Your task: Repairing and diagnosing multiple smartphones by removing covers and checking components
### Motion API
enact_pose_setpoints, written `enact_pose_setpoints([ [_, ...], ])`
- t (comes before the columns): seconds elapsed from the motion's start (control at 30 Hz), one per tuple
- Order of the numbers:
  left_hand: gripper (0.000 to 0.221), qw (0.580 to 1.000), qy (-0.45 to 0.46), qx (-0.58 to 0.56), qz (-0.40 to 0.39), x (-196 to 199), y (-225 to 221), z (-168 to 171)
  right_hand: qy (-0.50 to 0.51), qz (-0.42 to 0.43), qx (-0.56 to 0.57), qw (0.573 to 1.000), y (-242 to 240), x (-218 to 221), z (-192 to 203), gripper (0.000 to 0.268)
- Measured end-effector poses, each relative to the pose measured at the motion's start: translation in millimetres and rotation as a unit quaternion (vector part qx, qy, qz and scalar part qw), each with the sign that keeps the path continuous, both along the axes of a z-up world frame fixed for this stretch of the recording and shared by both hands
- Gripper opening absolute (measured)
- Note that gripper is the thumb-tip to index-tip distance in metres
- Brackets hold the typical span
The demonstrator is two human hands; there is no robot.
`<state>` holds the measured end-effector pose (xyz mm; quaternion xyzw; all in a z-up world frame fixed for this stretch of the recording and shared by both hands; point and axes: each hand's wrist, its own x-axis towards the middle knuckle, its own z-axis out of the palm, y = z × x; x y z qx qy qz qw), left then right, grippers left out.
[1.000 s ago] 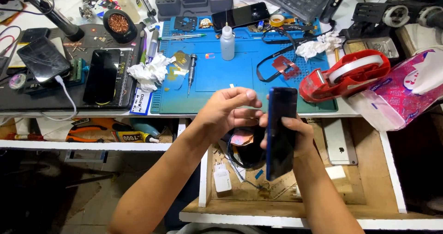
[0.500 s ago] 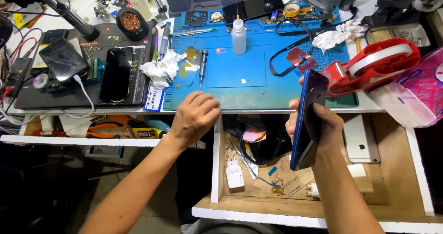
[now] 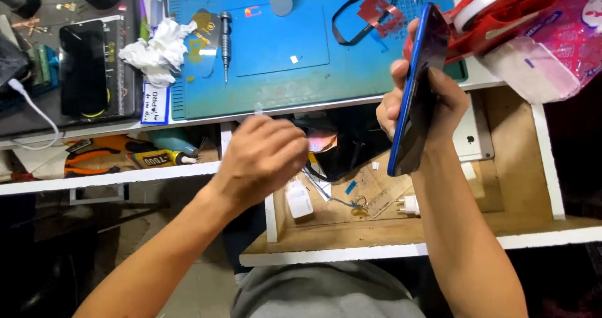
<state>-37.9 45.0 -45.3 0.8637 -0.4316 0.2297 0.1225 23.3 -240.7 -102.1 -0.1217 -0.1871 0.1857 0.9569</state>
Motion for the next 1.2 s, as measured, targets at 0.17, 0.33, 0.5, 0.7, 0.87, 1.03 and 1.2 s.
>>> enact_pose_setpoints([
  [0.17,0.012,0.994,0.101,0.023,-0.044,-24,-65,-88,-0.01,-0.017,-0.049,0.999,-5,4,3,0.048],
  [0.33,0.011,0.956,0.201,0.157,-0.147,-28,-118,-167,0.039,-0.035,-0.095,0.994,-12,-7,5,0.049],
  [0.5,0.011,0.933,0.257,0.233,-0.097,-29,-142,-240,0.064,-0.036,-0.129,0.989,-5,4,17,0.05],
  [0.7,0.009,0.899,0.338,0.262,-0.099,-21,-131,-171,0.062,-0.032,-0.129,0.989,-7,8,12,0.051],
  [0.87,0.017,0.871,0.452,0.187,-0.05,1,-105,-104,0.069,-0.039,-0.113,0.99,-4,7,22,0.05],
  [1.03,0.019,0.85,0.525,0.004,0.042,23,-78,7,0.156,-0.062,-0.2,0.965,-1,-3,18,0.057],
  [1.2,0.016,0.836,0.539,0.017,0.103,29,-67,66,0.258,-0.111,-0.116,0.953,17,-6,28,0.042],
])
